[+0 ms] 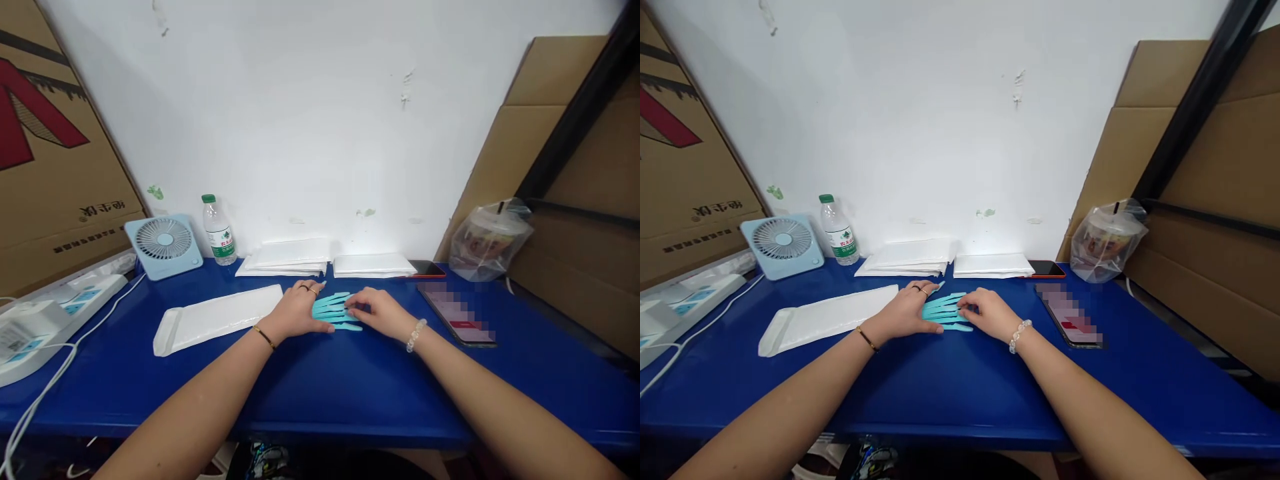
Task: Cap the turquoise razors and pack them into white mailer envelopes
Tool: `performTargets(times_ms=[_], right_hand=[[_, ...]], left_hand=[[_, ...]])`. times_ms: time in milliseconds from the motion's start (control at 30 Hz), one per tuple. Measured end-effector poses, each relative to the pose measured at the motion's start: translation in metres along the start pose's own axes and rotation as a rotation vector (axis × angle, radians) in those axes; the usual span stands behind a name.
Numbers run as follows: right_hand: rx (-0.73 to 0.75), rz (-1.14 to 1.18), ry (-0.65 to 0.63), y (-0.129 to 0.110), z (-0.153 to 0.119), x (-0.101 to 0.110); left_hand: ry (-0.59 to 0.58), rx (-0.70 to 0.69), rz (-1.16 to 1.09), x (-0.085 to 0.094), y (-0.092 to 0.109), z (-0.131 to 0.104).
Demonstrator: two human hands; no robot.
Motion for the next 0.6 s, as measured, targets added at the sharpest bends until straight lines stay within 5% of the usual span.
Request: performTargets(times_ms=[133, 267, 433, 600], right_hand=[[0.056, -0.038, 0.019, -0.001, -0.002, 0.002], [0.065, -0.065, -0.116, 0.009, -0.003, -0.016], [0.057, -0.098, -0.247, 0.015, -0.001, -0.038], [0.188, -0.160, -0.189, -0.006, 0.000, -0.037]], left_hand=[[0.044, 0.068, 0.056, 0.002, -0.016, 0.001], [0.044, 0.197, 0.057, 0.003, -0.029, 0.002], [-0.148, 0.017, -0.045, -0.016, -0.001, 0.003], [-0.178, -0.075, 0.055, -0.026, 0.025, 0.002]])
Point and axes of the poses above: each hand's wrist, its own z-axis towards the middle knuckle, its own x-axis out of the back of the hand, y = z × x, the point moved 7 cm from there along z, towards the middle knuckle, and after that the axes turned 15 degrees about -z, right-handed, at the moved point
